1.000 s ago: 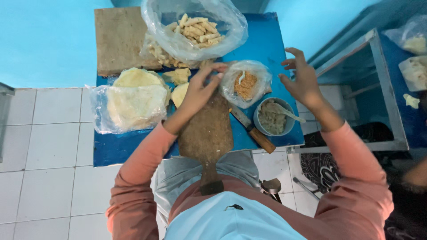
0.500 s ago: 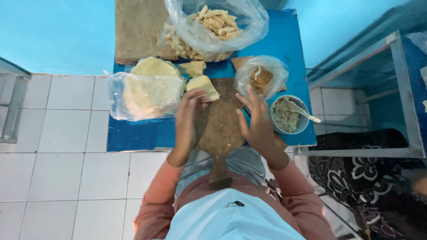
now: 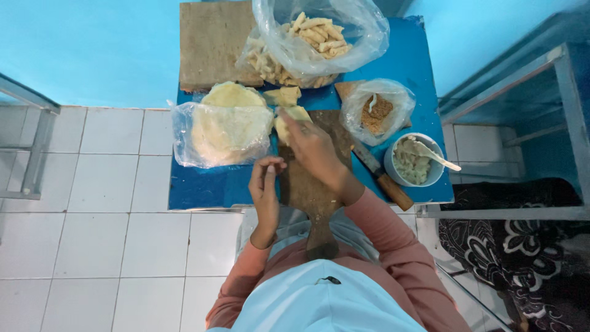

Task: The person assembles small filled snack items at a table. They arrange cheese slices on a wooden board, spoon brown filling from a plastic bag onto the slices, fold or press the pieces together by hand, and reach into a bowl of white filling between items.

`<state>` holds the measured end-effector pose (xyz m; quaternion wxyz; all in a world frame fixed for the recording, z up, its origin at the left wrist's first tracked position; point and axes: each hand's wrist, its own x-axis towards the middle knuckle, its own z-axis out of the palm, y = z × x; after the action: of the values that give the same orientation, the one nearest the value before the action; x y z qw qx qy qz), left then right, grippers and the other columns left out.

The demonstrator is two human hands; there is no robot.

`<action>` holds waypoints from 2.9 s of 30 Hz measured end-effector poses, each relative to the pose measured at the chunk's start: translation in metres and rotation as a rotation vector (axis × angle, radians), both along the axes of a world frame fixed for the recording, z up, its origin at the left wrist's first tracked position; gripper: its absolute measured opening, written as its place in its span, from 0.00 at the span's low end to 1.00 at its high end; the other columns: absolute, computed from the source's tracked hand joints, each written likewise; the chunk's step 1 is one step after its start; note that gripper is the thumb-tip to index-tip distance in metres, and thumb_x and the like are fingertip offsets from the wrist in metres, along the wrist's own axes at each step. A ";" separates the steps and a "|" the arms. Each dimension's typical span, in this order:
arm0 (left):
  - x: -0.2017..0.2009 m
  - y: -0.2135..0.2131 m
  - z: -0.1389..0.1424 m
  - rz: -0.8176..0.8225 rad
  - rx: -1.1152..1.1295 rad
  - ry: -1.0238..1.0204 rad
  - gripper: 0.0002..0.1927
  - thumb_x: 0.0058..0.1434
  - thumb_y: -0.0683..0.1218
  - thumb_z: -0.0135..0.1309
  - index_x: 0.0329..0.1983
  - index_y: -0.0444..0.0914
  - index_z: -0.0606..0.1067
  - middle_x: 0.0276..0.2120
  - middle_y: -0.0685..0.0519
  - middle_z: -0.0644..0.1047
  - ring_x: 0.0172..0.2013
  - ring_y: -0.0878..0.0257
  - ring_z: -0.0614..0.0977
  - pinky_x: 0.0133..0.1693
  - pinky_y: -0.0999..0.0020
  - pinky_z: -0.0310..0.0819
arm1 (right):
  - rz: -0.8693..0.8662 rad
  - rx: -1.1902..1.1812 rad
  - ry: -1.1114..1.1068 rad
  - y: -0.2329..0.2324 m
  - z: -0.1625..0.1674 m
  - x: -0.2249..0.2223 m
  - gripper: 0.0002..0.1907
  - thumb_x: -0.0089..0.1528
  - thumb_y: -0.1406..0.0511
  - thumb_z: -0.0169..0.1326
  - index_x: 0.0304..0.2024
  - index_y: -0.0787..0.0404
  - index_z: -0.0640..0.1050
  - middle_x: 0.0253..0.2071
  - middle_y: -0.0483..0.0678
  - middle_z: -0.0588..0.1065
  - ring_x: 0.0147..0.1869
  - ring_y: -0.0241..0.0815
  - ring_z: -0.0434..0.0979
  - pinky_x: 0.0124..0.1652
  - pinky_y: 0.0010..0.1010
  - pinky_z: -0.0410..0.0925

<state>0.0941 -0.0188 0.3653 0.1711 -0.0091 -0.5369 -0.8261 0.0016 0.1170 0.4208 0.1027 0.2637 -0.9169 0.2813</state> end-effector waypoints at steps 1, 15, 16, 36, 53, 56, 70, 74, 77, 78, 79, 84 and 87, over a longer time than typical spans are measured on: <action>-0.001 0.000 -0.001 -0.008 -0.005 -0.019 0.10 0.76 0.41 0.43 0.49 0.33 0.75 0.44 0.52 0.77 0.45 0.66 0.78 0.50 0.71 0.71 | -0.067 -0.050 -0.063 0.002 0.000 -0.001 0.33 0.68 0.68 0.57 0.75 0.53 0.63 0.50 0.51 0.78 0.57 0.53 0.78 0.55 0.43 0.70; -0.006 0.006 -0.001 -0.085 0.055 -0.055 0.09 0.76 0.42 0.44 0.51 0.33 0.74 0.46 0.52 0.77 0.44 0.66 0.79 0.48 0.71 0.73 | 0.000 -0.491 0.145 0.010 -0.013 -0.005 0.27 0.66 0.74 0.59 0.64 0.54 0.65 0.58 0.60 0.78 0.55 0.55 0.83 0.53 0.36 0.76; -0.007 0.006 0.000 -0.099 0.051 -0.074 0.10 0.76 0.43 0.44 0.51 0.33 0.74 0.46 0.52 0.78 0.44 0.66 0.79 0.47 0.71 0.73 | -0.017 -0.715 -0.016 0.015 -0.014 -0.002 0.31 0.66 0.76 0.58 0.68 0.57 0.63 0.54 0.59 0.79 0.54 0.53 0.82 0.53 0.36 0.76; -0.005 0.027 -0.001 -0.289 -0.064 -0.025 0.03 0.67 0.35 0.58 0.42 0.30 0.79 0.40 0.54 0.75 0.41 0.71 0.78 0.42 0.77 0.72 | -0.052 -0.946 -0.291 0.047 -0.020 0.094 0.38 0.58 0.78 0.65 0.68 0.63 0.63 0.45 0.50 0.77 0.54 0.39 0.79 0.53 0.32 0.75; -0.005 0.020 -0.017 -0.314 0.551 -0.275 0.07 0.75 0.47 0.43 0.46 0.39 0.69 0.39 0.56 0.74 0.39 0.69 0.79 0.43 0.71 0.76 | -0.232 -1.701 -0.620 0.078 -0.057 0.082 0.22 0.67 0.76 0.49 0.64 0.62 0.66 0.49 0.47 0.70 0.50 0.34 0.76 0.50 0.27 0.74; -0.001 0.008 -0.014 -0.261 0.581 -0.240 0.07 0.76 0.47 0.44 0.48 0.39 0.69 0.38 0.55 0.73 0.37 0.70 0.77 0.40 0.72 0.75 | -0.261 -1.684 -0.498 0.086 -0.048 0.085 0.22 0.67 0.76 0.49 0.63 0.62 0.67 0.51 0.46 0.70 0.49 0.32 0.75 0.51 0.28 0.74; 0.007 -0.008 0.004 -0.139 0.503 -0.141 0.07 0.77 0.46 0.43 0.45 0.39 0.68 0.39 0.58 0.69 0.37 0.72 0.72 0.39 0.74 0.67 | 0.145 0.136 0.269 0.088 -0.005 0.069 0.23 0.56 0.74 0.56 0.55 0.58 0.75 0.48 0.51 0.76 0.57 0.53 0.78 0.63 0.53 0.68; 0.007 -0.006 0.001 -0.126 0.492 -0.159 0.06 0.77 0.46 0.43 0.45 0.40 0.68 0.39 0.58 0.70 0.37 0.72 0.72 0.40 0.74 0.67 | 0.001 -0.142 0.171 0.093 -0.003 0.078 0.19 0.62 0.74 0.57 0.55 0.58 0.74 0.52 0.54 0.77 0.60 0.56 0.76 0.61 0.44 0.69; 0.008 -0.004 -0.002 -0.128 0.483 -0.176 0.06 0.77 0.46 0.44 0.44 0.40 0.69 0.39 0.58 0.70 0.37 0.72 0.72 0.39 0.75 0.67 | -0.197 -0.223 0.042 0.092 -0.003 0.074 0.21 0.65 0.73 0.57 0.61 0.62 0.72 0.52 0.53 0.78 0.57 0.55 0.77 0.55 0.42 0.70; 0.009 -0.003 -0.003 -0.131 0.480 -0.181 0.06 0.76 0.46 0.43 0.44 0.40 0.69 0.39 0.58 0.69 0.37 0.72 0.72 0.39 0.75 0.67 | -0.215 -0.209 0.061 0.089 -0.003 0.071 0.22 0.64 0.73 0.58 0.61 0.62 0.73 0.50 0.52 0.78 0.55 0.55 0.77 0.53 0.41 0.71; 0.010 -0.002 -0.004 -0.135 0.477 -0.183 0.07 0.76 0.46 0.43 0.43 0.40 0.69 0.39 0.59 0.69 0.37 0.72 0.71 0.39 0.75 0.66 | -0.232 -0.194 0.082 0.085 -0.003 0.066 0.22 0.63 0.72 0.59 0.60 0.62 0.73 0.49 0.51 0.79 0.54 0.54 0.78 0.52 0.41 0.71; 0.011 0.002 -0.015 -0.145 0.464 -0.215 0.10 0.76 0.47 0.45 0.39 0.39 0.70 0.35 0.59 0.70 0.35 0.72 0.71 0.38 0.76 0.67 | -0.184 -0.187 0.108 0.065 -0.003 0.042 0.23 0.60 0.73 0.60 0.58 0.62 0.73 0.45 0.49 0.80 0.51 0.55 0.76 0.50 0.41 0.70; 0.010 0.006 -0.017 -0.155 0.406 -0.188 0.08 0.76 0.44 0.50 0.39 0.38 0.70 0.32 0.59 0.70 0.33 0.73 0.70 0.36 0.76 0.65 | -0.183 -0.172 0.066 0.058 -0.005 0.037 0.21 0.60 0.74 0.59 0.56 0.64 0.73 0.42 0.50 0.79 0.50 0.57 0.75 0.49 0.43 0.69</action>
<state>0.1043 -0.0132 0.3482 0.0549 0.0614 -0.3709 -0.9250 0.0381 0.1746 0.4155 0.1802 0.1784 -0.9057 0.3397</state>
